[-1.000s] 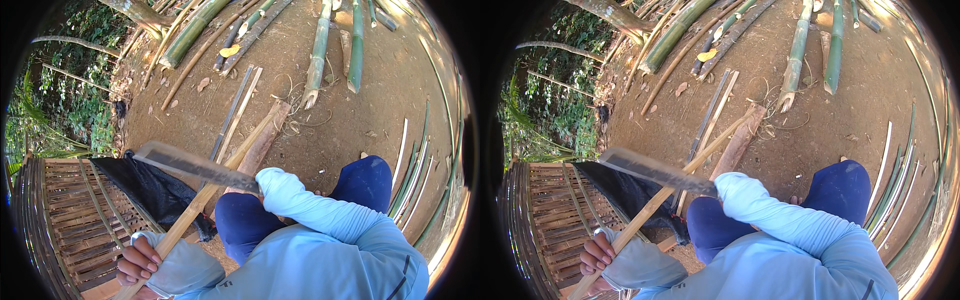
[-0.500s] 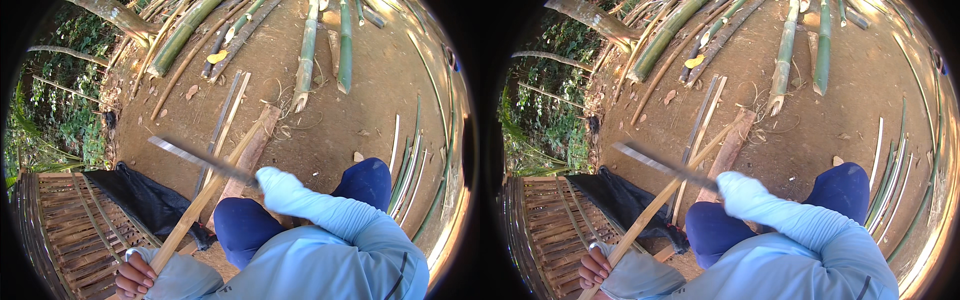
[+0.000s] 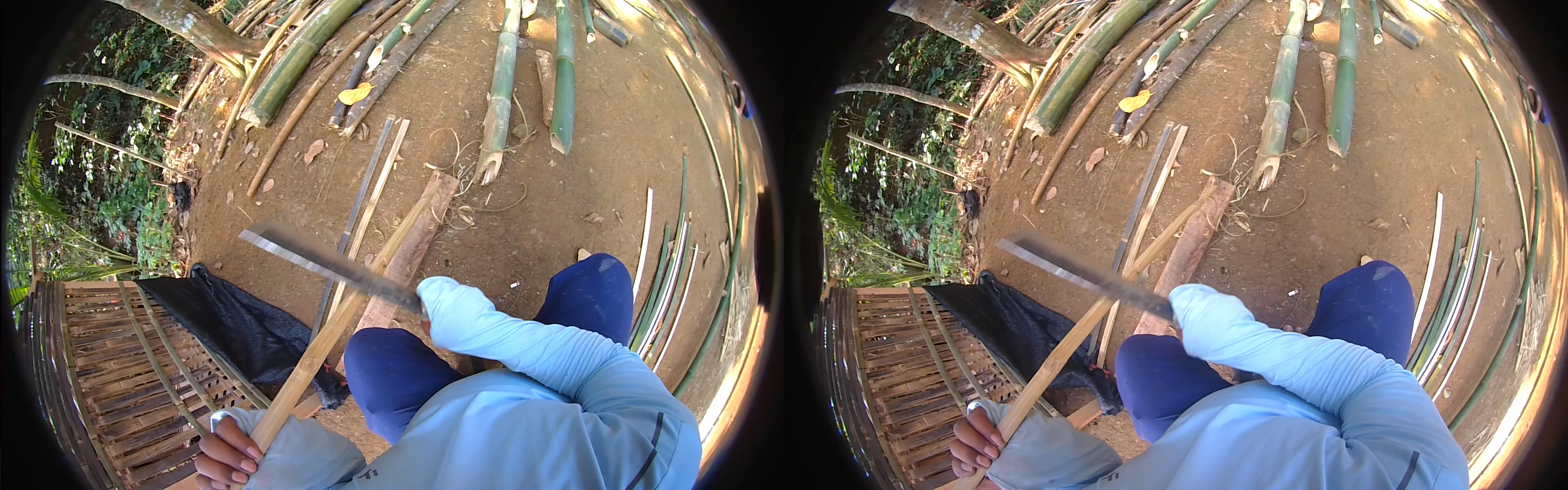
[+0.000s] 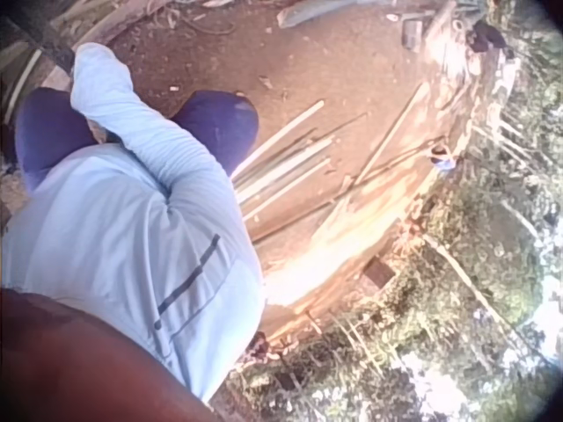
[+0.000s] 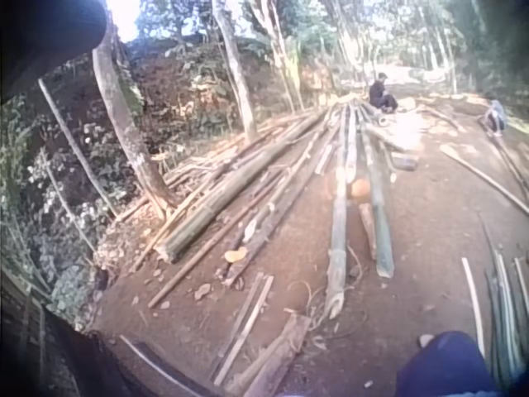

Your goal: The person kneels on the ground and uses a hand saw to cut a thin bamboo strip. They hold the strip with one hand and saw with the other, working over a larger wooden plank used as a support. The person continues sawing through the bamboo strip until it is severed.

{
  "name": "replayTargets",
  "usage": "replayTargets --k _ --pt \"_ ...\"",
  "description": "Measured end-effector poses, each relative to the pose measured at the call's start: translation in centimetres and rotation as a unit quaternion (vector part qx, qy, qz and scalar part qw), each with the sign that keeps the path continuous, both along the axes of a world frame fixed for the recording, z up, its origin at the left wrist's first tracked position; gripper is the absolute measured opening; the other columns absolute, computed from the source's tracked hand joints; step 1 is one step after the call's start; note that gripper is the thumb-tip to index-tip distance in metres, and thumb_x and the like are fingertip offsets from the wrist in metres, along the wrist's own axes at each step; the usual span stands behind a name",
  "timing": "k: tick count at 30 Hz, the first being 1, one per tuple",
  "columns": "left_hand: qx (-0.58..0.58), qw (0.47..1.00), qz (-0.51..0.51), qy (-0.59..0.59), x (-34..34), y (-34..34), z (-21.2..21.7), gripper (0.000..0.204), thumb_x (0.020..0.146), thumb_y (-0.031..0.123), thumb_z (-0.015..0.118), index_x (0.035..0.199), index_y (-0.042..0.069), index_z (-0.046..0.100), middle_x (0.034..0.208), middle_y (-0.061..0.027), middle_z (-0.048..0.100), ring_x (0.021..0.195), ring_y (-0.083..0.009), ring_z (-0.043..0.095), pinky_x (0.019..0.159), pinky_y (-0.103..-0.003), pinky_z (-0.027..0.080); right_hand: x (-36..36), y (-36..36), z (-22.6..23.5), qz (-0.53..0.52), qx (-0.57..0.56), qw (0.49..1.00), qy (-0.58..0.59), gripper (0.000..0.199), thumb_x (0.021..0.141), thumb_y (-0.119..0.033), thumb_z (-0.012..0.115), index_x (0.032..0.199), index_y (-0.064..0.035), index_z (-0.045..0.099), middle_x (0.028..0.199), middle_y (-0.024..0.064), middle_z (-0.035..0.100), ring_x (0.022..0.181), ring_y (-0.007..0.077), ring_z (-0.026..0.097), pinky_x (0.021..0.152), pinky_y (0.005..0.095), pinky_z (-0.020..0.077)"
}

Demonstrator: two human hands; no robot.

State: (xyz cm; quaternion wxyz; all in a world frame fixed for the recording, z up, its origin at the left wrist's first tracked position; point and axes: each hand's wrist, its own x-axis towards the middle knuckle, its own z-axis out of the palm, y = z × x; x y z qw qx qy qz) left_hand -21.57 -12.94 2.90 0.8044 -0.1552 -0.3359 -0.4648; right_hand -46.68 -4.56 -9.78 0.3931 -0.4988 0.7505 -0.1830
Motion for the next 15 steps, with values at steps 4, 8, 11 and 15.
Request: replayTargets --k 4,8,11,15 --pt "0.025 0.998 -0.064 0.012 1.8 -0.1 -0.1 0.043 0.092 0.056 0.044 0.087 0.013 0.05 0.069 0.0026 0.037 0.061 -0.0143 0.04 0.052 -0.028 0.036 -0.3 0.0 0.7 0.04 -0.07 0.997 -0.005 0.02 0.073 -0.015 0.068 0.089 -0.0059 0.061 0.088 0.0193 0.063 0.084 0.0374 0.065 0.074 0.0457 0.0522" --pt "0.012 0.997 -0.024 -0.072 2.2 -0.7 -0.1 0.043 0.092 0.055 0.043 0.084 0.013 0.049 0.067 0.0028 0.037 0.061 -0.0143 0.041 0.052 -0.029 0.036 -4.4 -0.7 -7.8 -0.1 0.003 0.995 0.022 0.016 0.075 -0.011 0.063 0.09 -0.0046 0.059 0.085 0.022 0.064 0.08 0.041 0.064 0.071 0.0475 0.051" --pt "-0.052 0.99 -0.006 -0.133 3.7 -2.5 -0.6 0.032 0.093 0.037 0.048 0.074 0.011 0.045 0.062 0.0025 0.038 0.056 -0.0125 0.042 0.051 -0.024 0.037 -4.5 -0.4 -7.2 -0.105 0.007 0.994 0.013 0.018 0.077 -0.012 0.063 0.092 -0.004 0.058 0.086 0.0227 0.063 0.08 0.0421 0.063 0.072 0.0475 0.0508" --pt "-0.044 0.99 0.004 -0.13 3.2 -2.2 -1.3 0.034 0.092 0.042 0.048 0.078 0.012 0.046 0.064 0.0026 0.038 0.057 -0.0132 0.041 0.051 -0.026 0.037 -1.7 -0.2 -2.4 0.026 -0.075 0.997 0.0 0.024 0.074 -0.013 0.068 0.094 -0.0044 0.058 0.086 0.0218 0.063 0.08 0.0424 0.063 0.073 0.0476 0.0508"
